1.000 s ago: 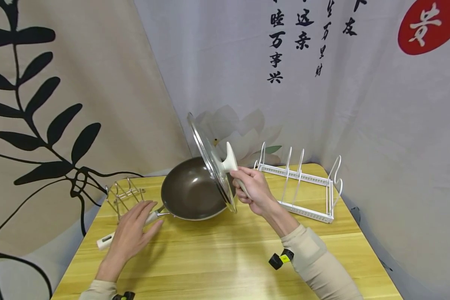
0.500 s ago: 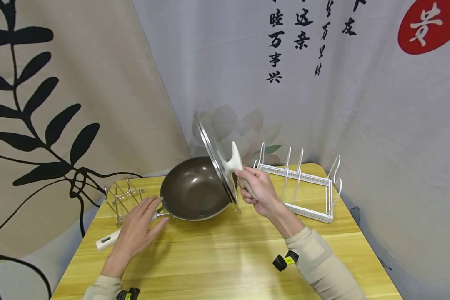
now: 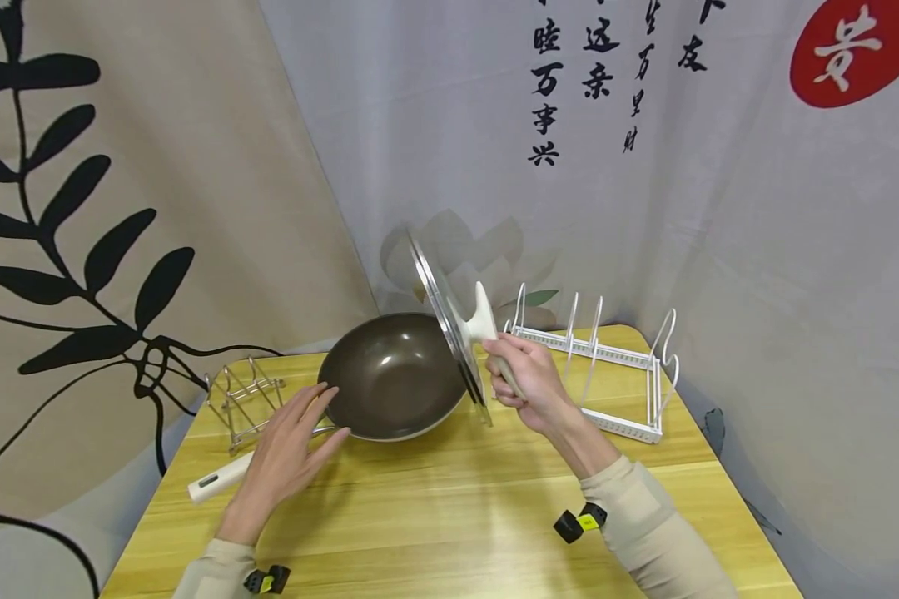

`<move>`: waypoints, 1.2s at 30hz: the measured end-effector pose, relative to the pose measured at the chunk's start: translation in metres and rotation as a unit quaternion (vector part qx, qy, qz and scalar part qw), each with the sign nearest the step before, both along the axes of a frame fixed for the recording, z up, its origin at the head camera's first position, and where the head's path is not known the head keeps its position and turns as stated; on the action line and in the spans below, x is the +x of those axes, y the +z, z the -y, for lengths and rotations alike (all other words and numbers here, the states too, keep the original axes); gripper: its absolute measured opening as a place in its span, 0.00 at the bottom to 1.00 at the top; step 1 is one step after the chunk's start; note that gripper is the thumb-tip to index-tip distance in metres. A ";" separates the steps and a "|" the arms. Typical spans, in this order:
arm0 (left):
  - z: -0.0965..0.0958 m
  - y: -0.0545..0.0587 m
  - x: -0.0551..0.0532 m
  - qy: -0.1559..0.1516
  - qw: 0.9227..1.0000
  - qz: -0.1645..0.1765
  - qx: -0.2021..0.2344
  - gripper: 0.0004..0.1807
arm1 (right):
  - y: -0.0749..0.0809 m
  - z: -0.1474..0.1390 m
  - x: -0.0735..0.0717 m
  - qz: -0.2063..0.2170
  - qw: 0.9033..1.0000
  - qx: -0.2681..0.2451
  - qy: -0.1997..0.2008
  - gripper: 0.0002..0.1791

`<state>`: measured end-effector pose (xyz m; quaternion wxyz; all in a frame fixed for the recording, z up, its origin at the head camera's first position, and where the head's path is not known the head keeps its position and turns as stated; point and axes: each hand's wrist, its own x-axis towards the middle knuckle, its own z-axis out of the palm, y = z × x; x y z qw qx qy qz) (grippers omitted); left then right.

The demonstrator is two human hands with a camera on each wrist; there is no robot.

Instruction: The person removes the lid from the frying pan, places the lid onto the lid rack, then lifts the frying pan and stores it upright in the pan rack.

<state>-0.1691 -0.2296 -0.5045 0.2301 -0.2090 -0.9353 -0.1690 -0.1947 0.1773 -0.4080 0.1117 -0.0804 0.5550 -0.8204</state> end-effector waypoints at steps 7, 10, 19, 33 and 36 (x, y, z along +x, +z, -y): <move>-0.006 0.001 -0.003 -0.010 1.000 -0.004 -0.001 0.40 | -0.001 -0.008 0.001 0.001 1.000 -0.009 -0.003 0.08; -0.008 0.001 -0.004 -0.010 1.000 -0.001 -0.004 0.40 | -0.001 -0.011 0.002 0.002 1.000 -0.010 -0.002 0.09; -0.010 0.000 -0.006 -0.009 1.000 0.002 -0.007 0.40 | 0.000 -0.017 0.004 0.007 1.000 -0.010 -0.009 0.08; 0.007 0.016 -0.008 0.018 0.999 0.036 -0.011 0.39 | 0.001 -0.024 0.010 -0.010 1.000 -0.006 0.001 0.09; 0.016 0.021 -0.010 0.020 1.000 0.019 -0.011 0.39 | 0.002 -0.024 0.012 -0.014 1.000 -0.002 0.003 0.09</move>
